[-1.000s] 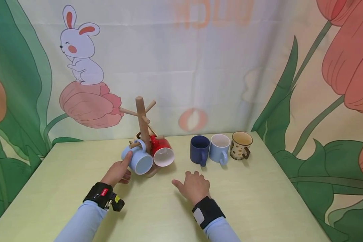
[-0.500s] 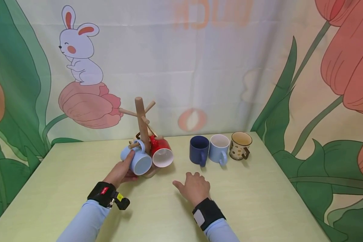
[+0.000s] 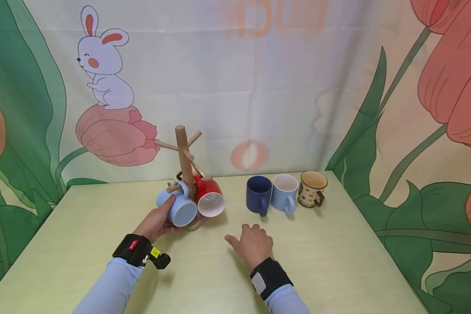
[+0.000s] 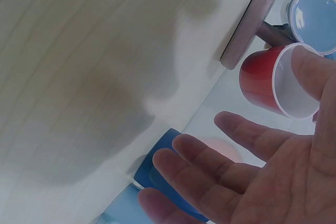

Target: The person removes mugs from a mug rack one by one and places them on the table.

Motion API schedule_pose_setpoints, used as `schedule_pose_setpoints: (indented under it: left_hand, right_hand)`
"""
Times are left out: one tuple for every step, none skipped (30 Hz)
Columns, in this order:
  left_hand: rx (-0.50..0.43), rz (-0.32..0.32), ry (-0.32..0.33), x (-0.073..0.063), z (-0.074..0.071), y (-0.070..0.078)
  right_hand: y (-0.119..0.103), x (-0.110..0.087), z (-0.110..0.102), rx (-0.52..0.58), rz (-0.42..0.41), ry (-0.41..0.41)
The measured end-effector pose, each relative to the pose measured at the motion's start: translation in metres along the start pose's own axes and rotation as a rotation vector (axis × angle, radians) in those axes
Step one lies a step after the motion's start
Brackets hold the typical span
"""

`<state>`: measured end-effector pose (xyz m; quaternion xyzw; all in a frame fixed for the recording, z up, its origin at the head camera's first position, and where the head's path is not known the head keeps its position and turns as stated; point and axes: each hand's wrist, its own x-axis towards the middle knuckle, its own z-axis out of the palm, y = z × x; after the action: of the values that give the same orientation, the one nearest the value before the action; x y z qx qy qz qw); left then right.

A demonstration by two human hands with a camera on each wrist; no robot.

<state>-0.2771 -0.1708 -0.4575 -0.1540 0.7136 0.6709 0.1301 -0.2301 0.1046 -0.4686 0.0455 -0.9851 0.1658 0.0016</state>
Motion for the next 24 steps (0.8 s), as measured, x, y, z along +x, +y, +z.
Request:
schedule_pose_setpoints:
  left_hand:
    - [-0.006, 0.001, -0.003, 0.0, 0.0, 0.0]
    - [-0.012, -0.001, 0.0, 0.001, 0.0, 0.0]
    - [-0.017, -0.002, 0.002, 0.001, 0.0, 0.001]
    - [-0.021, -0.005, 0.007, 0.001, 0.0, 0.001]
    - [-0.023, -0.007, 0.013, 0.001, 0.0, 0.002]
    - [-0.027, -0.007, 0.019, 0.001, 0.0, 0.002]
    - [-0.031, -0.008, 0.023, 0.0, 0.0, 0.002]
    - [-0.033, -0.011, 0.03, 0.0, 0.0, 0.002]
    - [-0.035, -0.009, 0.033, -0.001, 0.0, 0.003]
    - [-0.035, -0.009, 0.037, -0.002, 0.0, 0.003]
    - [-0.036, -0.005, 0.038, -0.002, -0.001, 0.002]
    - [-0.035, -0.001, 0.039, -0.003, -0.001, 0.002]
    - [-0.028, 0.003, 0.041, -0.004, -0.001, 0.002]
    - [-0.023, 0.006, 0.045, -0.005, -0.001, 0.002]
    - [-0.018, 0.01, 0.048, -0.005, -0.002, 0.002]
    - [-0.013, 0.013, 0.05, -0.006, -0.002, 0.001]
    - [-0.008, 0.018, 0.051, -0.007, -0.002, 0.002]
    - [-0.005, 0.018, 0.055, -0.007, -0.003, 0.001]
    - [-0.004, 0.02, 0.057, -0.008, -0.003, 0.001]
    - [-0.007, 0.021, 0.059, -0.009, -0.003, 0.001]
    - [-0.01, 0.024, 0.059, -0.01, -0.003, 0.001]
    - [-0.014, 0.026, 0.061, -0.012, -0.004, 0.001]
    - [-0.017, 0.03, 0.061, -0.013, -0.004, 0.001]
    - [-0.02, 0.031, 0.063, -0.014, -0.004, 0.001]
  right_hand:
    - [0.0, 0.0, 0.0, -0.001, 0.0, 0.001]
    - [0.0, 0.0, 0.0, -0.002, -0.001, 0.003]
    - [0.0, 0.0, 0.0, -0.002, -0.002, 0.004]
    - [0.0, 0.0, 0.0, -0.001, -0.005, 0.007]
    - [0.001, 0.0, -0.001, 0.0, -0.006, 0.008]
    - [0.001, 0.0, -0.001, 0.0, -0.007, 0.009]
    - [0.001, 0.0, -0.001, 0.0, -0.007, 0.009]
    - [0.001, -0.001, -0.002, 0.0, -0.007, 0.009]
    - [0.001, -0.001, -0.002, 0.001, -0.007, 0.01]
    - [0.001, -0.001, -0.002, 0.002, -0.006, 0.009]
    - [0.001, -0.001, -0.002, 0.003, -0.005, 0.009]
    - [0.001, -0.002, -0.002, 0.004, -0.004, 0.01]
    - [0.001, -0.002, -0.002, 0.005, -0.004, 0.01]
    - [0.002, -0.002, -0.002, 0.007, -0.004, 0.01]
    - [0.002, -0.002, -0.003, 0.009, -0.004, 0.009]
    - [0.002, -0.003, -0.003, 0.01, -0.003, 0.008]
    - [0.002, -0.003, -0.003, 0.01, -0.003, 0.008]
    - [0.002, -0.003, -0.003, 0.011, -0.003, 0.009]
    - [0.003, -0.003, -0.003, 0.012, -0.003, 0.009]
    - [0.003, -0.003, -0.003, 0.012, -0.003, 0.008]
    - [0.003, -0.003, -0.003, 0.011, -0.003, 0.009]
    - [0.004, -0.003, -0.003, 0.01, -0.002, 0.009]
    - [0.004, -0.003, -0.003, 0.009, -0.002, 0.009]
    - [0.005, -0.003, -0.002, 0.008, -0.002, 0.008]
